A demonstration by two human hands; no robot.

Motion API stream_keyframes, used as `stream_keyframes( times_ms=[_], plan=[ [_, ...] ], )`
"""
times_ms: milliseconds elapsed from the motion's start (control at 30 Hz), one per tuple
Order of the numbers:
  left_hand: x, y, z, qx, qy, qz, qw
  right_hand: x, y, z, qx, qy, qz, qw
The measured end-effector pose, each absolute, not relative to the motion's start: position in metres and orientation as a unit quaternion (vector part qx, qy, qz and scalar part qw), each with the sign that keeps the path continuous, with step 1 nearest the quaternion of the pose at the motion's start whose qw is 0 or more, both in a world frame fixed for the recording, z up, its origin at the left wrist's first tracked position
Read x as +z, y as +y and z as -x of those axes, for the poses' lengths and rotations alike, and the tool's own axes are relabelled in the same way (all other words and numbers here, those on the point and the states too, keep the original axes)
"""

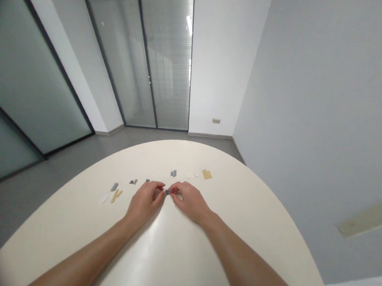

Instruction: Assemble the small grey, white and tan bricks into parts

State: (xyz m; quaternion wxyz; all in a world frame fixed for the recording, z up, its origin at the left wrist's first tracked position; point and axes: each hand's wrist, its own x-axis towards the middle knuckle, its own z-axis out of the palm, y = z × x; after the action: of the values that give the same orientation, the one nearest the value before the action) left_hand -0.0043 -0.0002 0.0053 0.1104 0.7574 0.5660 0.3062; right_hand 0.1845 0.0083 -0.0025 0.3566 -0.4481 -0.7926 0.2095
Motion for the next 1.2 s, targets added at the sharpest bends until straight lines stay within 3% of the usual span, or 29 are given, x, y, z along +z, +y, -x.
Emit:
stream_keyframes(
  times_ms=[200, 1200],
  plan=[
    [0.008, -0.005, 0.002, 0.307, 0.493, -0.813, 0.049, -0.003, 0.010, -0.186, 0.182, -0.773, 0.482, 0.369],
    [-0.003, 0.000, 0.007, 0.209, 0.474, -0.855, -0.012, -0.003, 0.011, -0.185, 0.193, -0.756, 0.501, 0.375]
  ],
)
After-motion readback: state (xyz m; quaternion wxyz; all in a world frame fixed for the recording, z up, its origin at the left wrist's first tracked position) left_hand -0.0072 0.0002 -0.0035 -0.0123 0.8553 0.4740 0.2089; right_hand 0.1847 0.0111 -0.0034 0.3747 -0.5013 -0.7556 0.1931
